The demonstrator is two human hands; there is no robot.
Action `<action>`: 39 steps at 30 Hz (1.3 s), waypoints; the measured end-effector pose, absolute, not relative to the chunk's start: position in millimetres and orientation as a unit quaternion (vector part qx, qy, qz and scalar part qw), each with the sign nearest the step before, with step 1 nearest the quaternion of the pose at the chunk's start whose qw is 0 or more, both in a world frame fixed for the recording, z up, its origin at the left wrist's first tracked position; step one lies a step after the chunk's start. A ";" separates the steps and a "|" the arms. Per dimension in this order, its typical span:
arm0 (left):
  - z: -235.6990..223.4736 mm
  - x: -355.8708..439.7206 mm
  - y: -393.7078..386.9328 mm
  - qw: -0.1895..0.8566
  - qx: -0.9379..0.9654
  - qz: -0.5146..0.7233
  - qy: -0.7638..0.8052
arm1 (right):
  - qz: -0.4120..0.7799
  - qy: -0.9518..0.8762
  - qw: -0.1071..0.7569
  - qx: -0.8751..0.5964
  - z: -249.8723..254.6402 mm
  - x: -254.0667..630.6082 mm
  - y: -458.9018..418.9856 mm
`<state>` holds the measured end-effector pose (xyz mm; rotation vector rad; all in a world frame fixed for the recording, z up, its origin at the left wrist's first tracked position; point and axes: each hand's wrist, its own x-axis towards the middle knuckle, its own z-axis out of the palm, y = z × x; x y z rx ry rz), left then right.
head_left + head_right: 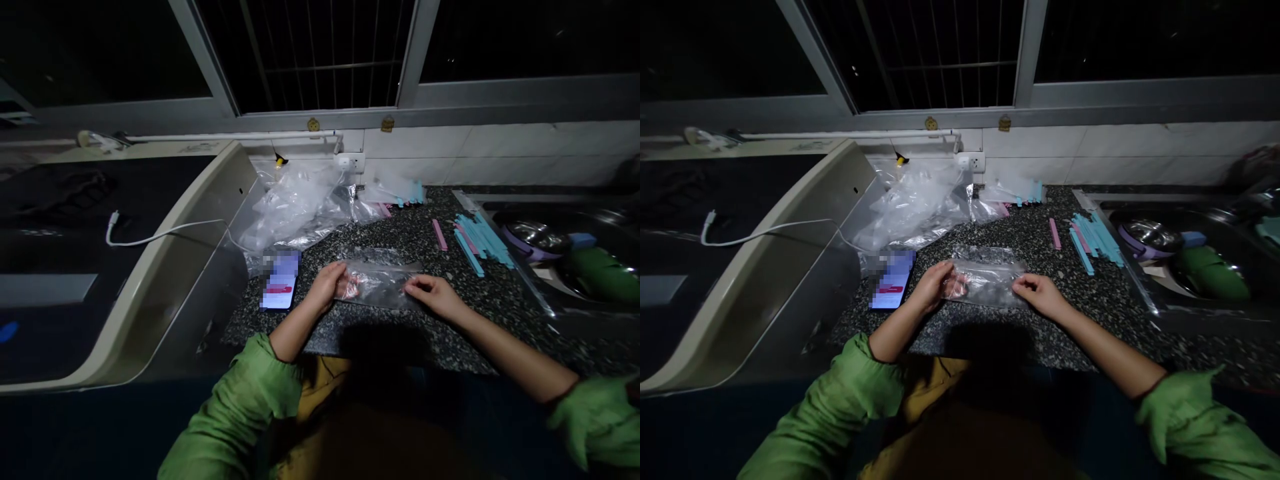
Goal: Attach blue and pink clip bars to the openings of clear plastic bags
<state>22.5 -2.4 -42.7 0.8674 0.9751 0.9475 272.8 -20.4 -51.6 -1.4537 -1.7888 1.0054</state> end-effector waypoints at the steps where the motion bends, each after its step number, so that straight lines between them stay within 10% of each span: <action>1: -45.6 20.5 -1.1 0.682 0.397 0.442 0.425 | 0.390 -0.662 0.319 -0.554 -51.3 269.5 -17.4; 20: -69.4 11.4 5.0 0.262 0.684 0.306 0.608 | 0.459 -0.550 0.264 -0.646 -51.4 262.1 25.4; 39: -64.4 14.1 -4.4 0.198 0.687 0.286 0.638 | 0.056 -0.732 0.152 -0.662 -35.1 245.5 59.3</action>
